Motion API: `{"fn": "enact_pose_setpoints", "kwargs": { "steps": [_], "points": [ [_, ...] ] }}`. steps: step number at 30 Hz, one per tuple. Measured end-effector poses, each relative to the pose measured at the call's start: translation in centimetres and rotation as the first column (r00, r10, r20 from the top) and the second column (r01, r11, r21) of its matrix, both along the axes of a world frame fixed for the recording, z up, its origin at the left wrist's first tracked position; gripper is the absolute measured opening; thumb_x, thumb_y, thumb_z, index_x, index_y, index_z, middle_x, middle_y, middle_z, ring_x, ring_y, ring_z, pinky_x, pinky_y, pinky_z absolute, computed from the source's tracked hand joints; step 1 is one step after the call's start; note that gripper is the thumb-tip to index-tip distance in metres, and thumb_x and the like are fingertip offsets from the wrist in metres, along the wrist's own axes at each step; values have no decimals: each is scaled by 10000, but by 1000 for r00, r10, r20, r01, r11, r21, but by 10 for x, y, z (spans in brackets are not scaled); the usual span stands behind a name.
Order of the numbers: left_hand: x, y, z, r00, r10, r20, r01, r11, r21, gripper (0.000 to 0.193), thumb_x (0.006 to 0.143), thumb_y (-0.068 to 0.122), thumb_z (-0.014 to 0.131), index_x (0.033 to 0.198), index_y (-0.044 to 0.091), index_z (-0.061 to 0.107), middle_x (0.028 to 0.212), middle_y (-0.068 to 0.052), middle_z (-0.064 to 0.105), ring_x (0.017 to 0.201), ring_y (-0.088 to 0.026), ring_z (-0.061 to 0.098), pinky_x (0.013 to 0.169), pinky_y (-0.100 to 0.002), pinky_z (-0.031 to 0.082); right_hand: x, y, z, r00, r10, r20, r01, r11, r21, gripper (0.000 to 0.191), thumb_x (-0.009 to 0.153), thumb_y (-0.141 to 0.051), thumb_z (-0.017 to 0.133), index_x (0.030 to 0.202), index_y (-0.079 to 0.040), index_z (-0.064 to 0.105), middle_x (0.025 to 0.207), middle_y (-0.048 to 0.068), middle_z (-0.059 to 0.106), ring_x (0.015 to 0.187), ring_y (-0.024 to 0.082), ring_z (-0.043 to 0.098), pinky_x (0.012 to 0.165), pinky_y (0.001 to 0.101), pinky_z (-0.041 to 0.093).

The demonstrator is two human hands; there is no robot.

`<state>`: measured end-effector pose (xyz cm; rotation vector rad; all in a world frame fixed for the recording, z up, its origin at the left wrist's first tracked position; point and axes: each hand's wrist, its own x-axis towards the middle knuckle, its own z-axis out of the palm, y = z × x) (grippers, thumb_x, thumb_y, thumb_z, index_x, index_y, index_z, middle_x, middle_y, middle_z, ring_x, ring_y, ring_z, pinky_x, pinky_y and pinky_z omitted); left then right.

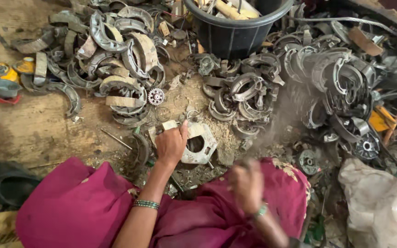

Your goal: The person sits on the floor of a cluttered metal workshop and hammers a curved metal brake shoe against a heavy metal plate using a large hammer. They then hold the piece and work on it with a long metal rod, repeatedly striking and prying at it.

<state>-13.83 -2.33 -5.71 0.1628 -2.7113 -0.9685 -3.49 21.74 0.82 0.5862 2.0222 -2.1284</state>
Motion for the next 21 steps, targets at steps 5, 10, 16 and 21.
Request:
{"fn": "enact_pose_setpoints", "kwargs": {
  "steps": [5,10,16,21],
  "points": [
    [4,0,1,997,69,-37,-69,998,2,637,1047,457,479,636,49,741,593,-236,645,547,-452,644,540,-564,500,1,-12,-27,828,553,90,-435,534,725,314,1075,-333,563,1105,-20,582,646,61,587,540,162,579,478,352,447],
    [9,1,0,989,66,136,-55,995,-82,676,1080,479,446,647,34,714,554,-227,626,506,-416,634,522,-554,495,2,-13,51,986,165,-28,-126,843,523,231,1028,-249,472,1062,-49,582,649,49,655,454,159,593,368,341,505],
    [5,1,-1,996,85,28,-85,996,-20,664,1062,470,446,633,55,737,581,-215,651,550,-433,665,560,-556,524,3,-16,39,868,166,-468,-51,967,250,299,1075,-370,510,1103,-78,573,741,37,621,535,114,580,441,284,488],
    [6,-1,3,994,101,34,-100,995,-30,653,1061,470,444,653,62,751,601,-226,655,582,-453,671,590,-568,533,-9,-23,-11,833,549,76,-427,548,719,315,1039,-360,512,1108,-57,563,668,72,648,484,154,609,423,316,484]
  ]
}}
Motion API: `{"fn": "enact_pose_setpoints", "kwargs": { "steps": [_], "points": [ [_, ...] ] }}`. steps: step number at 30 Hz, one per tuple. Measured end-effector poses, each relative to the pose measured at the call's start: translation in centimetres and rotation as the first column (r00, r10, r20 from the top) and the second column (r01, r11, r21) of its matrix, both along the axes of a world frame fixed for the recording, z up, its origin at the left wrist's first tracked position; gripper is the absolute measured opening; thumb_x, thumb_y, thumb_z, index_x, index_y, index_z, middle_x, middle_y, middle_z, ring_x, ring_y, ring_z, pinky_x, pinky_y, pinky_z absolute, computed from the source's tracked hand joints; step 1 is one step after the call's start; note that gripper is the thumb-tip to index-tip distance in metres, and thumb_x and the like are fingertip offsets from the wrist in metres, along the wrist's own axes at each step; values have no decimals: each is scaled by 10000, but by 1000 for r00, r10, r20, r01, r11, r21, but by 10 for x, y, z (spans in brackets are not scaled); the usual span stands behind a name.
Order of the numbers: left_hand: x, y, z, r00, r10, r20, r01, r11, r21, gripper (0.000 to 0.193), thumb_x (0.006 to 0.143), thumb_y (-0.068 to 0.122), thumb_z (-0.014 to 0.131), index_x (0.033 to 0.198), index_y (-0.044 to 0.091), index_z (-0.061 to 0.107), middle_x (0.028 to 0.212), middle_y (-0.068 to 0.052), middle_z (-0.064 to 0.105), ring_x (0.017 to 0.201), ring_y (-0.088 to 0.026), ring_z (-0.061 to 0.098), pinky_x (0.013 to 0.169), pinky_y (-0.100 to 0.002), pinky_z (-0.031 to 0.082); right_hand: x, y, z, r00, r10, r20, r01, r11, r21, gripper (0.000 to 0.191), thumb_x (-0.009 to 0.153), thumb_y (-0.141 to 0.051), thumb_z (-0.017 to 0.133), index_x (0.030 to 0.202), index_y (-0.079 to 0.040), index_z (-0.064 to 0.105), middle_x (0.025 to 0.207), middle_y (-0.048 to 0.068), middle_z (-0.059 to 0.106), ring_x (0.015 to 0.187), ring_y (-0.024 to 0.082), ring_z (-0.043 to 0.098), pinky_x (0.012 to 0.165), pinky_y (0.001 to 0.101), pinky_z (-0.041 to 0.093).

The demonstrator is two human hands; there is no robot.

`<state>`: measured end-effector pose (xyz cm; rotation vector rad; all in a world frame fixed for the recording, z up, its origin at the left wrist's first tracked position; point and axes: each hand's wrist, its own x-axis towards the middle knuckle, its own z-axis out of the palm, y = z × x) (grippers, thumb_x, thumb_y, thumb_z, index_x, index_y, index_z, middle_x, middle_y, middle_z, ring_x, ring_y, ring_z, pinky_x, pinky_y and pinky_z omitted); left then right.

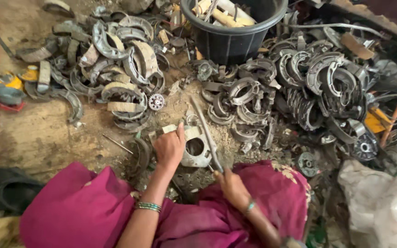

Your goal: The person sits on the floor of a cluttered metal workshop and hammers a curved metal brake shoe against a heavy metal plate using a large hammer. They then hold the piece and work on it with a long metal rod, repeatedly striking and prying at it.

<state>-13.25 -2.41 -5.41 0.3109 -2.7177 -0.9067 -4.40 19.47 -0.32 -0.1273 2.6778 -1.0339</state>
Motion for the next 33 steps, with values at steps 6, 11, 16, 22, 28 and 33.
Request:
{"fn": "enact_pose_setpoints", "kwargs": {
  "steps": [6,11,16,22,28,33],
  "points": [
    [2,0,3,999,-30,-28,31,999,27,644,1059,452,443,654,57,750,604,-236,652,573,-464,657,561,-579,512,4,5,71,838,-513,189,546,790,-277,234,954,-291,522,1043,-94,611,635,52,637,459,138,579,389,317,482],
    [0,1,-4,999,-36,8,36,999,13,679,1061,480,422,647,40,731,613,-234,659,572,-454,658,560,-576,509,11,16,63,852,-363,-377,-138,540,-831,377,1036,-453,613,1040,-78,571,704,8,587,522,75,573,396,268,491],
    [-5,-4,-9,998,-5,64,1,998,64,705,1057,498,428,622,38,738,610,-246,659,574,-461,657,567,-571,517,1,15,-33,974,159,-160,-133,978,162,311,1104,-369,568,1059,-62,548,625,42,592,508,152,526,462,364,415],
    [-2,-2,-9,1000,-25,1,25,1000,6,691,1079,495,420,670,35,734,616,-233,655,577,-447,650,562,-557,511,11,18,29,902,-302,308,372,906,-203,270,1039,-332,439,1029,-96,569,615,15,595,437,137,522,361,322,453],
    [0,-2,-5,998,-68,-10,68,996,49,675,1065,458,410,630,79,760,592,-207,661,553,-434,655,560,-564,513,12,16,73,827,-309,-469,-240,562,-792,295,1164,-357,454,1159,-68,513,743,-14,551,538,93,512,458,230,475],
    [-3,-6,-2,998,-23,66,23,1000,-4,688,1040,503,433,639,62,775,599,-222,667,572,-435,672,576,-549,532,10,10,7,961,-66,-270,3,974,-227,302,1084,-285,458,1056,-39,631,705,55,659,535,190,644,452,335,504]
  ]
}}
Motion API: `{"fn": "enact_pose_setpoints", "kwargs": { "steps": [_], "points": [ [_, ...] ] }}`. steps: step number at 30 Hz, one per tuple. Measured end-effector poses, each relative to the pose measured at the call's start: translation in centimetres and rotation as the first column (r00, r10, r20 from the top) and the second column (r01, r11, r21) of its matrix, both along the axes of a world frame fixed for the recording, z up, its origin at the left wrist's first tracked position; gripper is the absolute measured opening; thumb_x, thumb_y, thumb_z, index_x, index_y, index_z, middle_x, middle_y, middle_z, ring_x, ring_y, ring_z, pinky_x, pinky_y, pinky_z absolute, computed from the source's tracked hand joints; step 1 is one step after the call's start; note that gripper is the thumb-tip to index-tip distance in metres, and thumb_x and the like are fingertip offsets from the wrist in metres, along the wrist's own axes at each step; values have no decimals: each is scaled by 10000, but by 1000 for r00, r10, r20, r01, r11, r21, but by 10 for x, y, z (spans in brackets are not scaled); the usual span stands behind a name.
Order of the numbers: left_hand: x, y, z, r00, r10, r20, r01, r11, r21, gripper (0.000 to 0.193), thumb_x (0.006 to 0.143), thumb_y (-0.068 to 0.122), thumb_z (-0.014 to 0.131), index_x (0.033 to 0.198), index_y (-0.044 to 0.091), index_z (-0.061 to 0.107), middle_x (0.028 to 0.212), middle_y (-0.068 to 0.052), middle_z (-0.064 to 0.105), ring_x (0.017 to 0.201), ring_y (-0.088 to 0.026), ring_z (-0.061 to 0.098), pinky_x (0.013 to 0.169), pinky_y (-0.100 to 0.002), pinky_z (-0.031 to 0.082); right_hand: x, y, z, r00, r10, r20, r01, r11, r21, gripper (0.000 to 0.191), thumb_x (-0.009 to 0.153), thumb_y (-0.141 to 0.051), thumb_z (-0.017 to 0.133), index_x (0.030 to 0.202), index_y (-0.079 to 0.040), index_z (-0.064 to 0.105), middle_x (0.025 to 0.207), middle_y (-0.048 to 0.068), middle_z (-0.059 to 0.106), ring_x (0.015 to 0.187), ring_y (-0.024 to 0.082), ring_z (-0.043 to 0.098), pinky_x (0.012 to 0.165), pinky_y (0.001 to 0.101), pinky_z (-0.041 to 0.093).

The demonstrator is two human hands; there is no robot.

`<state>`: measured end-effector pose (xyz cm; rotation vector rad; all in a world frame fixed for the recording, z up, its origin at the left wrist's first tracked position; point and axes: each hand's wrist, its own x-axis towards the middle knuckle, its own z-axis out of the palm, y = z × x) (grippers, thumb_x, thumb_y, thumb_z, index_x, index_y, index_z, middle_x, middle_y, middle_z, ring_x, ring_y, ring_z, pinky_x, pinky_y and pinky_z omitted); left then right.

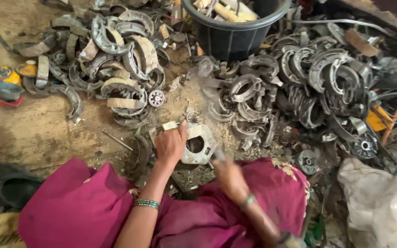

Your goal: The person sits on the floor of a cluttered metal workshop and hammers a curved metal brake shoe against a heavy metal plate using a large hammer. They then hold the piece and work on it with a long metal rod, repeatedly striking and prying at it.

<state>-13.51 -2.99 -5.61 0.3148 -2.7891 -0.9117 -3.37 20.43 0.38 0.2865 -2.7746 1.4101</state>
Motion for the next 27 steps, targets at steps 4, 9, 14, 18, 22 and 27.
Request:
{"fn": "enact_pose_setpoints", "kwargs": {
  "steps": [4,9,14,18,22,27],
  "points": [
    [3,2,1,998,-9,-61,6,999,-44,655,1048,485,422,705,43,762,586,-237,663,547,-437,671,533,-562,523,-11,-15,2,981,-9,191,-45,961,274,318,1065,-326,567,1115,-14,603,700,121,663,536,253,633,504,406,479],
    [7,5,0,997,-27,-78,27,1000,-2,677,1072,454,439,611,42,715,589,-228,648,544,-438,657,531,-556,505,-2,-3,73,969,-184,163,227,927,-300,344,1023,-370,489,1103,-57,608,656,31,618,449,123,544,366,298,461],
    [3,5,-2,991,-1,-131,-1,1000,-11,652,1062,458,461,620,44,704,570,-214,641,527,-431,654,507,-544,501,-2,12,46,966,-217,-142,132,882,-452,343,1078,-398,477,1075,-84,614,708,-6,616,491,101,549,423,300,450],
    [4,7,-2,1000,-17,-20,18,998,59,677,1054,484,457,600,53,714,576,-222,649,519,-436,655,505,-554,502,-7,-1,-25,982,-82,167,37,966,256,297,1092,-325,550,1070,-38,624,726,113,680,513,152,543,480,337,436],
    [9,9,-1,1000,11,-18,-12,998,-55,709,1048,515,448,592,37,706,561,-225,638,535,-441,657,504,-572,504,-2,-2,-15,992,-83,90,62,974,218,272,1088,-320,581,1070,-51,620,652,105,602,571,171,510,486,342,425],
    [7,6,-5,998,31,-54,-34,997,-68,720,1076,507,413,618,49,728,577,-235,638,561,-439,663,548,-563,522,3,9,78,978,-206,21,193,870,-453,346,1037,-388,466,1068,-58,564,658,1,586,456,107,533,355,285,457]
  ]
}}
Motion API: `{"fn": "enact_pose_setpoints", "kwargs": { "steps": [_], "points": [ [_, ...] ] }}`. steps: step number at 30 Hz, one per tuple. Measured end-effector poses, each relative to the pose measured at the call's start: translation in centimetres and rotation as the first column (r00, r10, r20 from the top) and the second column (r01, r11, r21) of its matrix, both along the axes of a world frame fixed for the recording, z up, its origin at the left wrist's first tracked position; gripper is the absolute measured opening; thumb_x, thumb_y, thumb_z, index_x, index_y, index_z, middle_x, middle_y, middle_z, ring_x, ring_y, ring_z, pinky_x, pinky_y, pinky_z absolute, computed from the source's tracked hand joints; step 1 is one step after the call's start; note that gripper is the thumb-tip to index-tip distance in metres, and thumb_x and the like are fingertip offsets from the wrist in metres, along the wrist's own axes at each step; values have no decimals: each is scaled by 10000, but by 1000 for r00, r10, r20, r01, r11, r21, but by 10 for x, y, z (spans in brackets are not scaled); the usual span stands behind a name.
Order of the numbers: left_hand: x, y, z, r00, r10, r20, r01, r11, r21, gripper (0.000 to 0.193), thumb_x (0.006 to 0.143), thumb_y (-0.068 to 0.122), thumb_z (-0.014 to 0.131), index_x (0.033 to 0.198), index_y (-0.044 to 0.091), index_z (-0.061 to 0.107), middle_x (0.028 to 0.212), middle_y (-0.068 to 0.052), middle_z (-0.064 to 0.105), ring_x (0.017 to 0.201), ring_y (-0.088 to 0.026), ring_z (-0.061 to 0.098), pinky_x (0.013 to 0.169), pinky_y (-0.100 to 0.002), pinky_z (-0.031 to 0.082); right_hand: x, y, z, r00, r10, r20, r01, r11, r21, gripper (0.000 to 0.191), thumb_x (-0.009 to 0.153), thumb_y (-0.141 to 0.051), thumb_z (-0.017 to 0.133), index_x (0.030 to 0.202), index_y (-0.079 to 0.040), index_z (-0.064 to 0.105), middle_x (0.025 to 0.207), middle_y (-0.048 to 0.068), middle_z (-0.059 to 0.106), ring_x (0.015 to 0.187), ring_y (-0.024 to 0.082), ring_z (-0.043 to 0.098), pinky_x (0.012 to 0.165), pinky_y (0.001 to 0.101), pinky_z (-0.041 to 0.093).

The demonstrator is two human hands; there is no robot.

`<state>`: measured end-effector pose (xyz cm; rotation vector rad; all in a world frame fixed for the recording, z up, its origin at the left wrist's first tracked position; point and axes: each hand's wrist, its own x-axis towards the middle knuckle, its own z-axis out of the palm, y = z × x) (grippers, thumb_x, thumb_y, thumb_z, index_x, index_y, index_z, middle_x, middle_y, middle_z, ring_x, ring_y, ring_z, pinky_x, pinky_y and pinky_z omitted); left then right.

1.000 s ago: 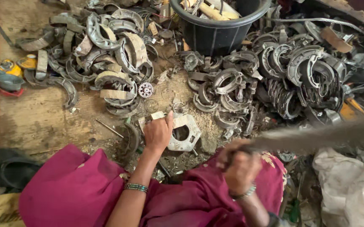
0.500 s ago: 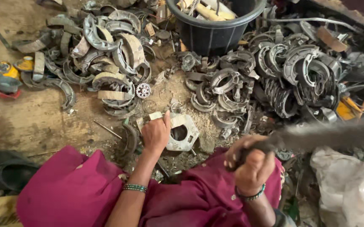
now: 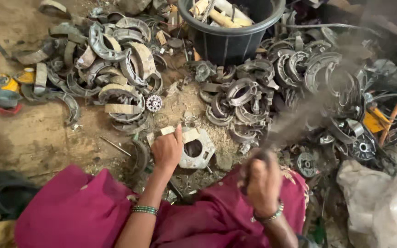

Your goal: The person sits on the floor of a cluttered metal workshop and hammers a curved metal brake shoe against a heavy metal plate using a large hammer. They then hold the piece and work on it with a long metal rod, repeatedly striking and prying at it.

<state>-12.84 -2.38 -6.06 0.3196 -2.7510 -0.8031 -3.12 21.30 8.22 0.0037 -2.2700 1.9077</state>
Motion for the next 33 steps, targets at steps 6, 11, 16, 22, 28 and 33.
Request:
{"fn": "enact_pose_setpoints", "kwargs": {
  "steps": [6,11,16,22,28,33],
  "points": [
    [-7,-1,-8,1000,-14,5,14,999,35,704,1063,496,415,615,57,736,593,-229,654,565,-442,667,552,-565,525,-6,-24,-38,985,-2,171,-24,989,148,320,1076,-398,531,1124,-82,538,718,21,581,554,118,551,497,290,457],
    [-2,1,-4,996,2,-84,3,998,60,688,1061,484,438,611,56,734,592,-230,649,557,-449,658,549,-568,520,-8,-28,-88,954,162,254,-293,696,656,252,1075,-297,476,1118,-73,582,730,88,608,548,172,579,493,318,460],
    [3,1,-1,997,44,68,-52,992,114,722,1066,514,433,617,29,724,583,-237,627,556,-445,647,543,-576,505,-3,-14,-16,904,-133,407,65,982,178,251,1042,-264,428,1010,-51,558,636,59,560,443,156,523,359,334,448],
    [-4,0,-6,1000,-9,21,7,992,126,702,1061,494,408,638,42,740,600,-252,648,586,-468,661,585,-581,512,2,-20,-5,999,-18,43,22,995,-96,229,1067,-281,501,1055,-56,541,707,40,578,520,121,543,442,311,476],
    [-4,-6,-1,991,115,62,-122,984,128,704,1064,507,411,673,22,739,645,-272,662,641,-478,671,616,-586,522,-9,-30,-73,834,46,550,-308,865,396,265,1027,-335,506,1035,-73,551,643,56,606,446,151,544,403,322,462],
    [1,-2,5,993,27,111,-39,993,114,711,1074,508,387,683,38,751,657,-259,671,636,-476,678,610,-588,531,-7,-12,-14,767,-110,632,4,986,166,284,990,-349,461,1044,-90,565,631,30,563,430,139,524,360,324,480]
  ]
}}
